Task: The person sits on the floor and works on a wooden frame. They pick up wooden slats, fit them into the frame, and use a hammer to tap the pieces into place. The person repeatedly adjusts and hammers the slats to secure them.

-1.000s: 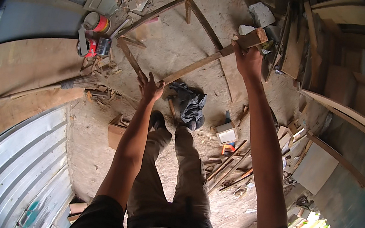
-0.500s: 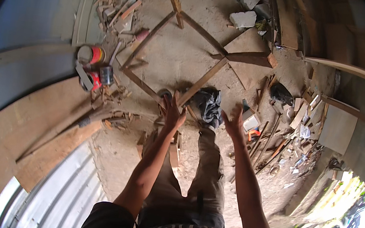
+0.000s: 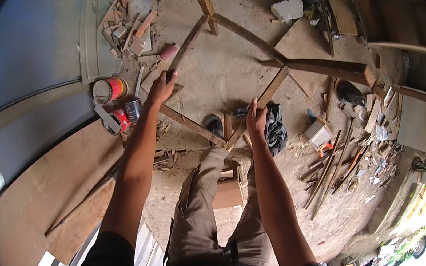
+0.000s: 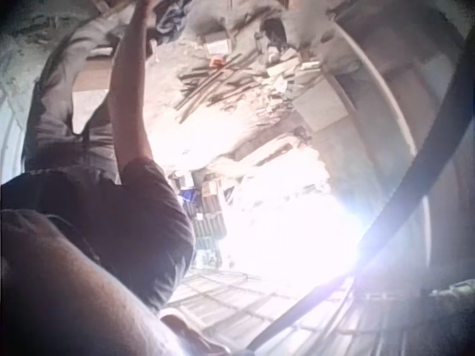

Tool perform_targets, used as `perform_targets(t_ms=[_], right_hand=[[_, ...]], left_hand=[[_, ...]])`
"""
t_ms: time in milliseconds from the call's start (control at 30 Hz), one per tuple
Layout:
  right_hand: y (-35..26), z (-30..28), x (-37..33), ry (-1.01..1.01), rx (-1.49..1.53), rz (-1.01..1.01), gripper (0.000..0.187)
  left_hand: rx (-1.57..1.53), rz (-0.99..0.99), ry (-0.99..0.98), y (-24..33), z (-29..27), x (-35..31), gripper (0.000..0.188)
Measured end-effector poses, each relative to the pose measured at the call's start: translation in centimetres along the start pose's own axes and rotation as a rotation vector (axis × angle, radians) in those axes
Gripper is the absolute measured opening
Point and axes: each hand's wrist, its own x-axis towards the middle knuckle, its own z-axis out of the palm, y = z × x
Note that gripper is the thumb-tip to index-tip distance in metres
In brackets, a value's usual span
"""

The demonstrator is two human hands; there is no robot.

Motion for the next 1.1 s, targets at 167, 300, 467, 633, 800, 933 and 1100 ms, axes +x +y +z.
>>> perform_targets(t_ms=[167,300,467,633,800,933,1100], right_hand=[[-2.7,1.3,0.0,0.019,0.200,-0.036,0.045],[-3.6,-0.3,1.1,0.031,0.055,-0.076,0.047],[-5.8,-1.7,5.7,-0.006,-0.111,-0.161,0.057],[-13.1,-1.7,9.9,-0.170,0.019,-0.139,0.056],[-15.6,-1.1,14.3,-0.252,0.031,-0.146,0.051],[-16.0,-1.8,15.8,-0.353,-0.012,-0.226,0.056],[-12.8,-2.9,13.7,-0.477,0.099,-0.160,0.050]], left_hand=[[-0.153,0.135,0.229,-1.7,1.2,0.6,0.070],[-0.173,-0.063,0.102,-1.0,1.2,-1.7,0.071],[-0.334,-0.151,0.097,0.8,0.6,-2.4,0.075],[-0.579,-0.217,0.114,3.0,0.8,-1.2,0.073],[-0.730,-0.224,0.165,4.6,1.8,0.6,0.070],[-0.726,-0.221,0.197,5.4,2.1,0.7,0.069],[-0.878,-0.251,0.153,4.3,4.6,0.0,0.066]])
